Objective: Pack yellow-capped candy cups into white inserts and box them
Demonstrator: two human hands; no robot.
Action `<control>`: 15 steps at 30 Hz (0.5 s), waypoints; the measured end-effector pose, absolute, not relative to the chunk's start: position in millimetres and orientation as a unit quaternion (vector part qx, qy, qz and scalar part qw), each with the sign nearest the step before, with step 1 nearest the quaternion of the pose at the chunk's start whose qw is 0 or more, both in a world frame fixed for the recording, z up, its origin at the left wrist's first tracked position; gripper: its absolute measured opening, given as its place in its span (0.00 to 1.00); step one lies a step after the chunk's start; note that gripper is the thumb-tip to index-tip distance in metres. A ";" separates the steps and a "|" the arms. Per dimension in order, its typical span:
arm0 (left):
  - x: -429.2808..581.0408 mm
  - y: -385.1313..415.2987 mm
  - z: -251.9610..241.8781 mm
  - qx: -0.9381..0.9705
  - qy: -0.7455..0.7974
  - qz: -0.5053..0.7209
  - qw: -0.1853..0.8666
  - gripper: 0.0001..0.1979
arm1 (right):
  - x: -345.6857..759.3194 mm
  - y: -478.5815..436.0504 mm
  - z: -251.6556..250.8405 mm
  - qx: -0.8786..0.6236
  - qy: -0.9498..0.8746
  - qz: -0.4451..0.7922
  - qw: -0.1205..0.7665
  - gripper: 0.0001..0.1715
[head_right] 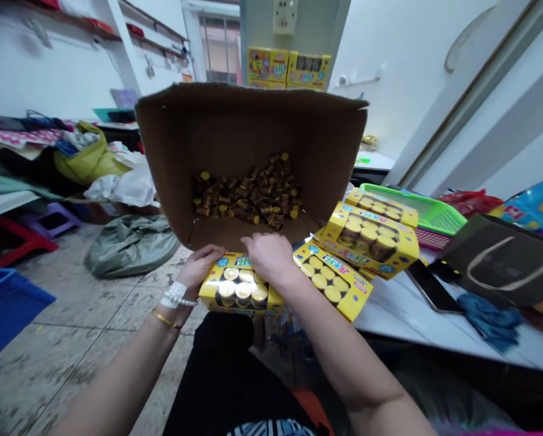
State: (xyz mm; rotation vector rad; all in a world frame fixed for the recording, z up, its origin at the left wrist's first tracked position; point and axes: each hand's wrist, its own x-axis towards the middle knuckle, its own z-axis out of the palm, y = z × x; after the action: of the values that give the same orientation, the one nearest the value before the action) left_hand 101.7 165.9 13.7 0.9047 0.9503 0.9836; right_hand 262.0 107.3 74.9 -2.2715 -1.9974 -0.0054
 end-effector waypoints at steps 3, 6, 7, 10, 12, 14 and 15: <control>100.2 167.1 12.0 0.400 0.426 0.429 0.689 0.20 | 265.7 99.8 72.6 -0.760 -0.648 0.006 0.050 0.23; 100.4 168.1 13.8 0.395 0.437 0.422 0.690 0.17 | 267.4 94.5 72.3 -0.758 -0.648 0.031 0.063 0.19; 100.0 168.5 15.8 0.396 0.437 0.415 0.693 0.16 | 268.9 91.4 74.2 -0.756 -0.650 0.031 0.075 0.19; 96.4 169.7 23.5 0.407 0.429 0.377 0.713 0.12 | 277.4 73.1 79.7 -0.719 -0.684 0.038 0.118 0.28; 93.7 169.3 27.1 0.405 0.422 0.344 0.735 0.12 | 286.0 57.1 77.2 -0.647 -0.745 0.057 0.150 0.44; 92.9 167.8 29.2 0.377 0.428 0.311 0.761 0.13 | 294.7 44.5 69.6 -0.566 -0.805 0.063 0.166 0.59; 93.4 166.6 30.1 0.357 0.433 0.302 0.770 0.14 | 298.2 40.4 64.9 -0.541 -0.822 0.056 0.168 0.62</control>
State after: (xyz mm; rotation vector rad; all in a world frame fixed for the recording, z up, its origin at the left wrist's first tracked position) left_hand 93.4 166.6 30.1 0.7751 0.9399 0.6545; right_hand 298.2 40.4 64.9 -1.5402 -2.3376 0.1583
